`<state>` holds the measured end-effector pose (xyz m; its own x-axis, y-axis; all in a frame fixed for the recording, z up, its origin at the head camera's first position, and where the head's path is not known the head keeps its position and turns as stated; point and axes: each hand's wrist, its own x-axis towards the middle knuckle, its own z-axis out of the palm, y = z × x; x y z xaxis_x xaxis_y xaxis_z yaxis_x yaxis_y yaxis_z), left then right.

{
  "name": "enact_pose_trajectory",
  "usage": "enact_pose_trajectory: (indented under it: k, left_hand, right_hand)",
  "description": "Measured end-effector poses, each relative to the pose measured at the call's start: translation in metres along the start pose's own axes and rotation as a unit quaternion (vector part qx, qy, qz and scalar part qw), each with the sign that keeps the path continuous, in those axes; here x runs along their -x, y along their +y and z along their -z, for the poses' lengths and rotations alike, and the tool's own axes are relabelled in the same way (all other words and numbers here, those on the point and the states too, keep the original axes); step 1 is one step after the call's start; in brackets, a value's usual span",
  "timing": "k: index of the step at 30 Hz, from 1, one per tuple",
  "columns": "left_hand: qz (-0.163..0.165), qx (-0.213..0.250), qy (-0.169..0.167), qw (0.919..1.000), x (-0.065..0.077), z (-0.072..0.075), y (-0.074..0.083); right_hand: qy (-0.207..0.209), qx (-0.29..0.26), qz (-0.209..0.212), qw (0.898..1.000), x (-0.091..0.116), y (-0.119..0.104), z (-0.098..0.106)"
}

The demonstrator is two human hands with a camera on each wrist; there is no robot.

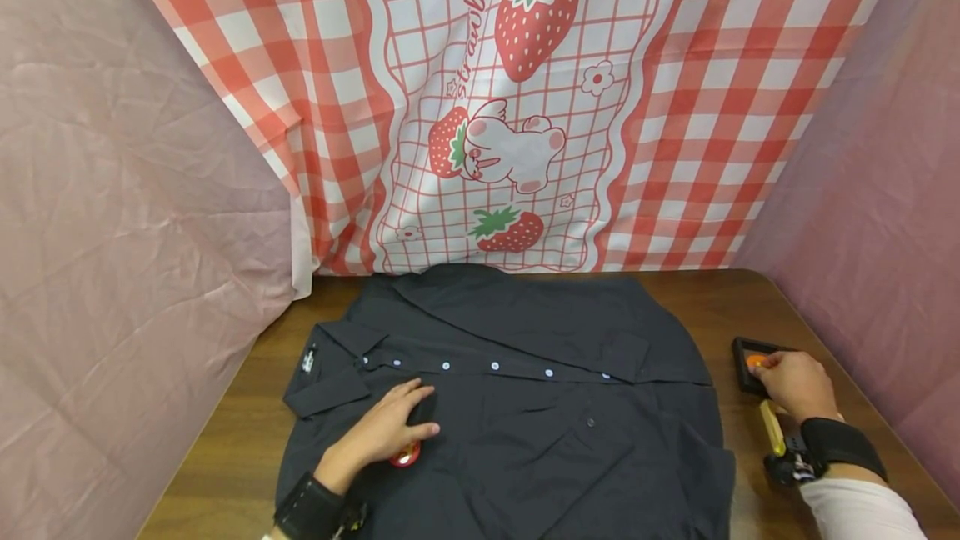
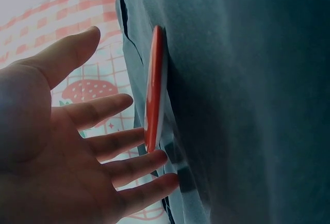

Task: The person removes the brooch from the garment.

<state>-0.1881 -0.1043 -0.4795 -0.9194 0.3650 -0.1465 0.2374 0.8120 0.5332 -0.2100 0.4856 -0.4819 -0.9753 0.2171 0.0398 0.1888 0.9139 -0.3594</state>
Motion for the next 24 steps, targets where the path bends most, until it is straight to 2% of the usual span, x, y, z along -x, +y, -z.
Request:
enact_pose_trajectory:
  k: [8,13,18,24]
  left_hand:
    - [0.001,0.000,-0.002,1.0000,-0.0006,0.0003,0.0016]
    - [0.000,-0.002,0.004,1.0000,-0.0002,-0.0008,0.0017]
    - [0.008,0.000,0.006,0.9999,0.0001,0.0001,0.0021]
    - [0.000,-0.006,0.006,1.0000,-0.0002,-0.0012,0.0003]
  right_hand:
    - [-0.013,0.003,0.000,1.000,0.0024,-0.0026,0.0022]
    - [0.002,0.002,0.016,1.000,0.0054,-0.0010,0.0017]
    - [0.019,-0.003,0.013,1.000,0.0047,0.0009,0.0010]
    - [0.009,-0.008,0.021,1.000,0.0048,0.0015,0.0020]
